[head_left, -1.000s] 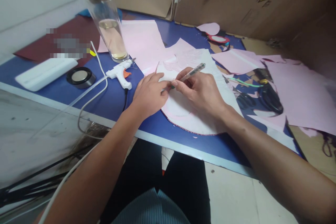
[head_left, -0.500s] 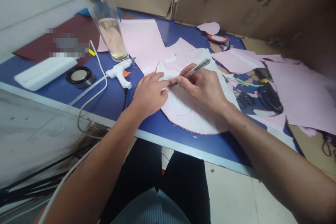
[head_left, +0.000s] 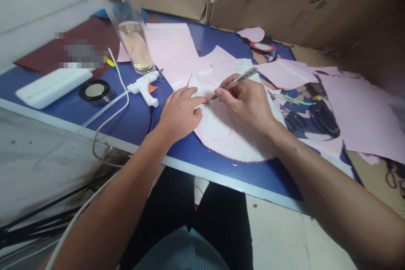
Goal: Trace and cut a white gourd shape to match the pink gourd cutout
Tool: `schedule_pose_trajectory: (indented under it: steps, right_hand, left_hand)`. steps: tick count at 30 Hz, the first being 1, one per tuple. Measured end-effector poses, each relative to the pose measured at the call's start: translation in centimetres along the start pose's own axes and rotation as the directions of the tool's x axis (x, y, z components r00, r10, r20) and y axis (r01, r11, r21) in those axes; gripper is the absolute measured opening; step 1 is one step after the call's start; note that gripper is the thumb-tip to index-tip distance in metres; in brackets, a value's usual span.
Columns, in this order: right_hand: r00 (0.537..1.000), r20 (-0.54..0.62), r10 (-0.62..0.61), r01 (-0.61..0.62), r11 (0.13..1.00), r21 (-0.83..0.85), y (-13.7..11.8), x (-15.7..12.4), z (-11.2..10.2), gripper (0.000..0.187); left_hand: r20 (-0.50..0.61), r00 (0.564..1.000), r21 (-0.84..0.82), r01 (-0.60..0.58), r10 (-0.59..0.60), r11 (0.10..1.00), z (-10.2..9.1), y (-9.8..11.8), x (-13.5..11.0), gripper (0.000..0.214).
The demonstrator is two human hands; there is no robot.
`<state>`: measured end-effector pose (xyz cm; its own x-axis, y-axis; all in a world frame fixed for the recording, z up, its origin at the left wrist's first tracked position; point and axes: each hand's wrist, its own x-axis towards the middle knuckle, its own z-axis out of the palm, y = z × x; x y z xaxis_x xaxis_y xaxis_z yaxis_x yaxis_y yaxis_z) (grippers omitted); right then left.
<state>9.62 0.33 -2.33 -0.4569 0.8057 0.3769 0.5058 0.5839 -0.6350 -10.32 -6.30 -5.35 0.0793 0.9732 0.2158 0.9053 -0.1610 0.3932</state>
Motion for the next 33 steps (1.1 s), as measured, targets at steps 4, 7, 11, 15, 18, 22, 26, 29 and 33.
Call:
schedule_pose_trajectory:
  steps: [4,7,11,15,18,22,26,29,33]
  right_hand:
    - [1.0,0.002,0.005,-0.005,1.0,-0.005,0.02,0.09,0.06,0.015]
    - [1.0,-0.013,0.004,-0.004,1.0,-0.008,0.06,0.11,0.07,0.015]
    - [1.0,-0.015,-0.001,0.001,1.0,0.0,-0.03,0.1,0.08,0.013]
    - [1.0,-0.01,-0.001,0.001,1.0,-0.007,-0.09,0.14,0.13,0.013]
    - [1.0,-0.011,-0.009,0.008,1.0,-0.014,0.08,0.22,0.21,0.015]
    - [1.0,-0.019,-0.002,0.001,1.0,-0.018,0.32,0.33,0.27,0.015]
    - [1.0,-0.024,-0.006,0.005,1.0,-0.029,0.47,0.35,0.18,0.014]
    - [0.999,-0.026,-0.02,0.019,0.999,-0.048,0.62,0.32,0.11,0.016]
    - [0.999,-0.033,-0.031,0.029,0.998,-0.057,0.7,0.27,0.11,0.017]
  left_hand:
    - [0.005,1.0,0.002,0.005,-0.005,1.0,-0.02,-0.01,-0.01,0.048]
    - [0.002,1.0,-0.005,0.0,0.0,1.0,0.0,-0.04,-0.03,0.048]
    - [-0.003,1.0,-0.009,0.001,-0.001,1.0,0.06,-0.06,-0.01,0.047]
    - [0.002,1.0,0.0,0.001,-0.001,1.0,0.08,-0.03,0.01,0.047]
    - [-0.002,1.0,0.007,-0.001,0.001,1.0,0.05,-0.01,-0.01,0.048]
    - [0.001,1.0,0.005,0.003,-0.003,1.0,-0.04,0.0,-0.04,0.049]
    - [0.008,1.0,0.007,0.009,-0.009,1.0,-0.07,-0.02,-0.03,0.051]
    - [0.008,1.0,0.002,0.012,-0.012,1.0,-0.04,-0.01,-0.03,0.05]
    - [0.005,1.0,0.004,0.014,-0.015,1.0,-0.01,0.06,-0.06,0.051]
